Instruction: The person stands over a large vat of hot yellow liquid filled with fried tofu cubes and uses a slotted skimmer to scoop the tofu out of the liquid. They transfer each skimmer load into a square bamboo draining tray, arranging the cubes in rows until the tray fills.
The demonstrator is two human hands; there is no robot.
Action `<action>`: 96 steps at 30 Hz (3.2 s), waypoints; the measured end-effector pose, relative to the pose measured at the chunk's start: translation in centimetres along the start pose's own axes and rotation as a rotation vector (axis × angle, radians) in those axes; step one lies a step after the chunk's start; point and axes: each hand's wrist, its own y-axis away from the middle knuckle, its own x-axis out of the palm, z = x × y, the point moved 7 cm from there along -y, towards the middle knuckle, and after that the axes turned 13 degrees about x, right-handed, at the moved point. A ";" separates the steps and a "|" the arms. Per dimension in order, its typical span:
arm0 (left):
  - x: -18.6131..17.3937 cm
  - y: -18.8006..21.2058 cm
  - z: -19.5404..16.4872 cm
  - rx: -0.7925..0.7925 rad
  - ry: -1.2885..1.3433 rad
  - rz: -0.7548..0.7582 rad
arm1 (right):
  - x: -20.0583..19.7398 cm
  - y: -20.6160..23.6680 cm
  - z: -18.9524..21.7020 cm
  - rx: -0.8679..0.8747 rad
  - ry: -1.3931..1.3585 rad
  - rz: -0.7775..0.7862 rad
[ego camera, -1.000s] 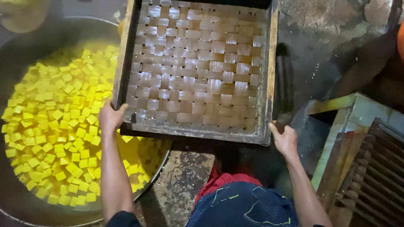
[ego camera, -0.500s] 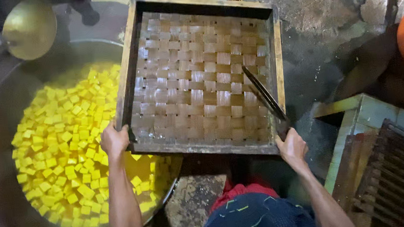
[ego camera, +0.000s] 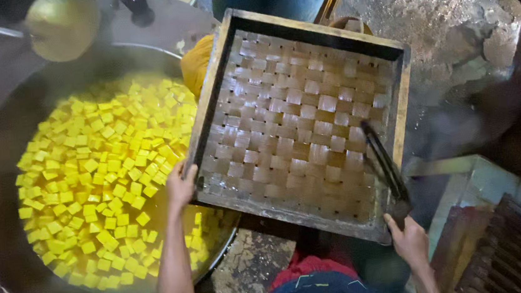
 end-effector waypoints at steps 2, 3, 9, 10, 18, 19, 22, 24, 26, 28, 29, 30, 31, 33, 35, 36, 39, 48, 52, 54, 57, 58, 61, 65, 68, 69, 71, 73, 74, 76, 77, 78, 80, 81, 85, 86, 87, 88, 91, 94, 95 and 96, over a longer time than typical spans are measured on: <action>-0.7 -0.7 0.9 -0.041 0.285 -0.020 | -0.2 -2.4 -0.4 -0.067 -0.220 0.049; -0.6 -0.7 1.4 -0.098 0.378 -0.003 | 0.5 -3.8 -1.1 0.052 -0.467 0.150; -0.5 0.4 2.1 -0.447 0.678 0.030 | 7.6 -6.9 2.2 0.394 -1.348 0.592; -0.7 0.3 1.8 -0.447 0.649 0.025 | 8.5 -6.6 2.6 0.431 -1.336 0.591; 0.1 -2.4 3.3 -0.475 0.762 0.023 | 10.6 -7.0 4.2 0.416 -1.440 0.648; -0.1 -2.8 3.3 -0.417 0.796 0.029 | 10.7 -6.8 4.3 0.407 -1.397 0.642; -0.9 -3.5 3.7 -0.352 0.713 0.060 | 10.4 -6.7 5.0 0.360 -1.300 0.594; -1.5 -3.7 2.7 -0.241 0.531 0.109 | 9.2 -6.5 5.2 0.373 -1.218 0.469; -2.3 -4.6 0.6 -0.016 0.283 0.141 | 7.6 -6.3 5.6 0.379 -1.145 0.338; -2.3 -4.9 -0.2 0.047 -0.002 0.179 | 5.9 -5.8 6.3 0.270 -1.168 0.283; -2.2 -4.6 -0.4 0.069 -0.146 0.208 | 5.1 -5.5 6.6 0.190 -1.219 0.278; -2.4 -4.5 -0.5 0.080 -0.133 0.179 | 4.7 -5.2 6.7 0.157 -1.207 0.245; -2.6 -4.4 -0.5 0.096 -0.125 0.142 | 4.5 -5.1 6.7 0.118 -1.204 0.217; -2.8 -3.7 0.1 0.082 -0.112 0.108 | 4.5 -4.9 6.3 0.085 -1.140 0.133; -3.4 -3.5 0.8 0.060 -0.115 0.080 | 5.0 -5.1 5.9 0.065 -1.061 0.026; -3.3 -3.6 1.1 0.037 -0.153 0.099 | 5.1 -5.2 5.9 0.015 -1.008 -0.027; -3.6 -3.5 1.7 0.015 -0.174 0.114 | 4.5 -5.4 6.0 -0.010 -0.696 -0.195; -15.7 14.5 9.8 -0.716 0.033 -0.619 | -2.2 0.2 20.5 -0.512 -0.092 -0.255; -18.3 23.6 10.9 -0.524 -0.481 -0.422 | 4.0 8.9 30.5 -0.733 -0.321 0.206; -18.1 25.6 11.1 -0.380 -0.701 -0.312 | 8.4 15.2 34.5 -0.933 -0.204 0.333; -17.4 26.5 11.0 -0.232 -0.864 -0.228 | 18.5 25.2 40.5 -1.072 -0.190 0.837; -17.4 26.5 11.1 -0.232 -0.737 -0.255 | 21.9 27.2 41.3 -0.924 -0.142 0.943; -17.4 26.7 11.9 -0.290 -0.536 -0.267 | 29.4 30.2 42.5 -0.712 0.221 0.900; -17.9 26.4 12.6 -0.340 -0.523 -0.267 | 32.8 31.1 44.8 -0.803 0.366 0.699; -17.6 25.9 14.2 -0.326 -0.491 -0.276 | 34.2 30.6 45.3 -0.780 0.456 0.658; -17.1 25.7 15.5 -0.372 -0.497 -0.192 | 34.7 30.7 45.6 -0.771 0.485 0.642; -15.6 25.8 17.8 -0.471 -0.494 -0.015 | 35.7 31.5 46.0 -0.749 0.538 0.666; -15.0 25.8 18.6 -0.439 -0.438 -0.048 | 36.7 32.4 46.6 -0.766 0.596 0.659; -14.9 25.8 18.7 -0.420 -0.416 -0.067 | 37.3 32.9 46.8 -0.793 0.621 0.642; -14.5 26.1 19.1 -0.430 -0.404 -0.114 | 38.7 33.6 47.7 -0.833 0.635 0.639; -14.6 26.2 19.3 -0.438 -0.398 -0.136 | 39.5 34.0 48.1 -0.839 0.631 0.656; -14.4 26.3 19.5 -0.450 -0.396 -0.102 | 40.5 34.4 48.3 -0.840 0.632 0.676; -14.2 26.3 19.9 -0.473 -0.391 -0.041 | 43.6 35.9 50.1 -0.844 0.555 0.747; -14.2 26.3 19.9 -0.479 -0.385 -0.047 | 45.2 36.6 51.5 -0.847 0.515 0.782; -14.4 26.0 20.4 -0.486 -0.369 -0.063 | 49.3 40.3 58.3 -1.179 0.596 0.604; -14.5 26.0 20.5 -0.482 -0.370 -0.068 | 50.0 40.9 59.7 -1.227 0.592 0.602; -14.5 26.0 20.6 -0.485 -0.363 -0.054 | 50.6 41.6 61.0 -1.276 0.585 0.597; -14.4 26.0 20.6 -0.490 -0.351 -0.040 | 50.9 42.5 62.2 -1.323 0.566 0.596; -14.5 26.1 20.4 -0.503 -0.340 -0.025 | 51.2 44.5 64.1 -1.395 0.469 0.723; -14.4 26.2 20.4 -0.516 -0.327 -0.009 | 51.2 45.2 63.2 -1.224 0.344 1.030; -14.2 26.3 20.4 -0.518 -0.315 0.003 | 51.0 45.0 62.0 -1.109 0.340 1.073; -14.1 26.4 20.6 -0.522 -0.348 0.015 | 50.6 44.4 60.3 -0.988 0.338 1.109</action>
